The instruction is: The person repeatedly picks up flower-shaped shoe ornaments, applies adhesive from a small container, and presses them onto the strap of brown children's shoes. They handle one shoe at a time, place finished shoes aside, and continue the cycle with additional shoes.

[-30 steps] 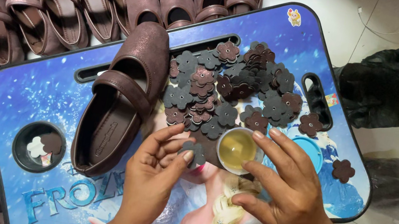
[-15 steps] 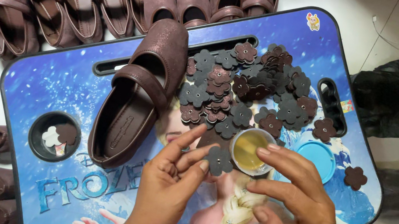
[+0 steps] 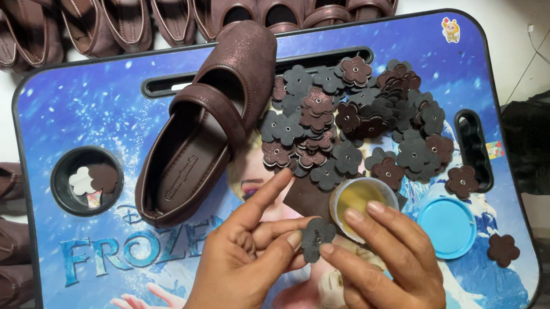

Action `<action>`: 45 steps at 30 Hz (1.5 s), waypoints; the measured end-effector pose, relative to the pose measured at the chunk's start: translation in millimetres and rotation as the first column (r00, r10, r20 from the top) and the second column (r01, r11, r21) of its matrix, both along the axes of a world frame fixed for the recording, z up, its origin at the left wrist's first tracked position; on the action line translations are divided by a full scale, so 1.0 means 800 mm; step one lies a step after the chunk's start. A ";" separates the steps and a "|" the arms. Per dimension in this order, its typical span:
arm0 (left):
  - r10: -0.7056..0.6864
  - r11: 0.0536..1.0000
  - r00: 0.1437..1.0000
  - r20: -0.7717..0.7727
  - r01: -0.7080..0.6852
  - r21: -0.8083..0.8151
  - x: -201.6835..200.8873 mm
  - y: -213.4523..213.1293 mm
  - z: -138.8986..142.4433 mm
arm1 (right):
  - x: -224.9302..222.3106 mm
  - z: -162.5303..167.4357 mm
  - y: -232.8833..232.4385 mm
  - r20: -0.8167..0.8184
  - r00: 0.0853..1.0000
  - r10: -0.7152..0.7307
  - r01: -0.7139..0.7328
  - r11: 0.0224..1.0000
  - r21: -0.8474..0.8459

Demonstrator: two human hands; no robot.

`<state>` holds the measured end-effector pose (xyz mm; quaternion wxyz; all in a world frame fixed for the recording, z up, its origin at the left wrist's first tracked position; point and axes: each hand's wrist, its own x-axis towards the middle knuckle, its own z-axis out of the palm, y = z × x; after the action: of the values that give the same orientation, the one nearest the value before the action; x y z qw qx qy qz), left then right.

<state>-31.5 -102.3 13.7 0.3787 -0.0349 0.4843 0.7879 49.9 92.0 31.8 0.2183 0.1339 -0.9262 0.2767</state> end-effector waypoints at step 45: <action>-0.037 0.998 0.997 -0.062 0.033 -0.051 -0.007 0.015 -0.019 | 0.009 0.010 0.020 0.202 0.979 0.022 0.041 0.952 -0.302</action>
<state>-36.9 -90.5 -1.3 0.3761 -0.0113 0.5161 0.7694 57.3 107.8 39.4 0.1421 0.0653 -0.8905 0.4273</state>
